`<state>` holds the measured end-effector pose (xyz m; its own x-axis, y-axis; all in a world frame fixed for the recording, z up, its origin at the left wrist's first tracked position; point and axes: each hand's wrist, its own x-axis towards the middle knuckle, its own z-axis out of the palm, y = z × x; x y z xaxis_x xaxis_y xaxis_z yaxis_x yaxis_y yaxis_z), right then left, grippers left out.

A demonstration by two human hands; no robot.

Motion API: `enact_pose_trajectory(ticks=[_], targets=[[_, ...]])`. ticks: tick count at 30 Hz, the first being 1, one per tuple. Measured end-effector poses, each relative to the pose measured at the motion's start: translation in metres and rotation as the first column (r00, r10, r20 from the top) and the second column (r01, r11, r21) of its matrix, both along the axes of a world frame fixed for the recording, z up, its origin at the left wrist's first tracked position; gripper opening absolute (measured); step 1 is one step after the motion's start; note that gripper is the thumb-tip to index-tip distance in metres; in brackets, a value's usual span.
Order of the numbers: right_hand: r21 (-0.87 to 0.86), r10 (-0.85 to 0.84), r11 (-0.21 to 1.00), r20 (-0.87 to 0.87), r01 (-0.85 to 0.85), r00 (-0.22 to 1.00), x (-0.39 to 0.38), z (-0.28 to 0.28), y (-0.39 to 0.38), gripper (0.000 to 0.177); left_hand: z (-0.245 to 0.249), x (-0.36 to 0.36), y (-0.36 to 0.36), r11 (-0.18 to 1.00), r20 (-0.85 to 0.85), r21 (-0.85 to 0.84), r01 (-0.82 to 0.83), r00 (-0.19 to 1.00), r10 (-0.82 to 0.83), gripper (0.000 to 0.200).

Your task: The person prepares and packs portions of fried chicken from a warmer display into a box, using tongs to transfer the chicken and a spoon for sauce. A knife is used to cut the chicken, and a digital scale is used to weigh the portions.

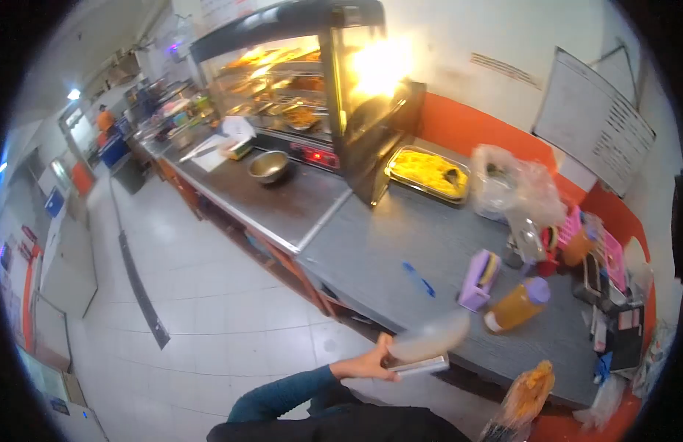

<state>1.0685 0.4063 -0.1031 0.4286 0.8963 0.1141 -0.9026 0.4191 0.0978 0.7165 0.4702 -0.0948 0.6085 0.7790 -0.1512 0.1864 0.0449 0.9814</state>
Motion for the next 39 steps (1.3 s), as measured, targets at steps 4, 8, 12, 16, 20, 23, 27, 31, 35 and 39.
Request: enact_pose_trajectory(ticks=[4, 8, 12, 16, 20, 23, 27, 31, 35, 39], targets=[[0.055, 0.081, 0.995, 0.008, -0.081, 0.997, -0.119, 0.028, 0.072, 0.037, 0.008, -0.131, 0.067, 0.653, -0.044, 0.559, -0.512, 0.768, 0.639, 0.077], [0.068, 0.124, 0.99, 0.047, -0.127, 0.991, -0.235, 0.07, 0.134, 0.036, -0.032, -0.247, 0.165, 0.426, -0.276, 0.803, -0.417, 0.375, 0.885, 0.082], [0.101, 0.145, 0.983, 0.103, -0.155, 0.984, -0.289, 0.079, 0.178, 0.036, -0.063, -0.302, 0.251, 0.37, -0.322, 0.823, -0.431, 0.182, 0.929, 0.083], [0.059, 0.191, 0.977, 0.174, -0.204, 0.966, -0.324, 0.08, 0.21, 0.035, -0.092, -0.331, 0.314, 0.181, -0.151, 0.929, -0.324, 0.114, 0.982, 0.086], [0.024, 0.233, 0.97, 0.192, -0.242, 0.953, -0.358, 0.086, 0.255, 0.034, -0.062, -0.344, 0.352, 0.401, -0.36, 0.782, -0.476, 0.179, 0.915, 0.087], [-0.017, 0.248, 0.968, 0.186, -0.249, 0.951, -0.387, 0.091, 0.282, 0.034, -0.061, -0.362, 0.345, 0.335, -0.231, 0.753, -0.566, 0.249, 0.941, 0.082], [-0.058, 0.252, 0.968, 0.184, -0.245, 0.95, -0.398, 0.09, 0.309, 0.034, -0.08, -0.39, 0.312, 0.19, -0.043, 0.786, -0.589, 0.253, 0.966, 0.049], [-0.074, 0.265, 0.964, 0.201, -0.255, 0.943, -0.416, 0.088, 0.332, 0.033, -0.07, -0.402, 0.308, 0.364, -0.272, 0.8, -0.477, 0.252, 0.929, 0.034], [-0.087, 0.244, 0.969, 0.211, -0.23, 0.947, -0.44, 0.084, 0.346, 0.033, -0.066, -0.418, 0.328, 0.51, -0.412, 0.809, -0.291, 0.339, 0.846, 0.038], [-0.016, 0.261, 0.965, 0.17, -0.262, 0.95, -0.474, 0.088, 0.357, 0.036, -0.056, -0.439, 0.342, 0.698, -0.571, 0.632, -0.337, 0.407, 0.713, 0.038]])
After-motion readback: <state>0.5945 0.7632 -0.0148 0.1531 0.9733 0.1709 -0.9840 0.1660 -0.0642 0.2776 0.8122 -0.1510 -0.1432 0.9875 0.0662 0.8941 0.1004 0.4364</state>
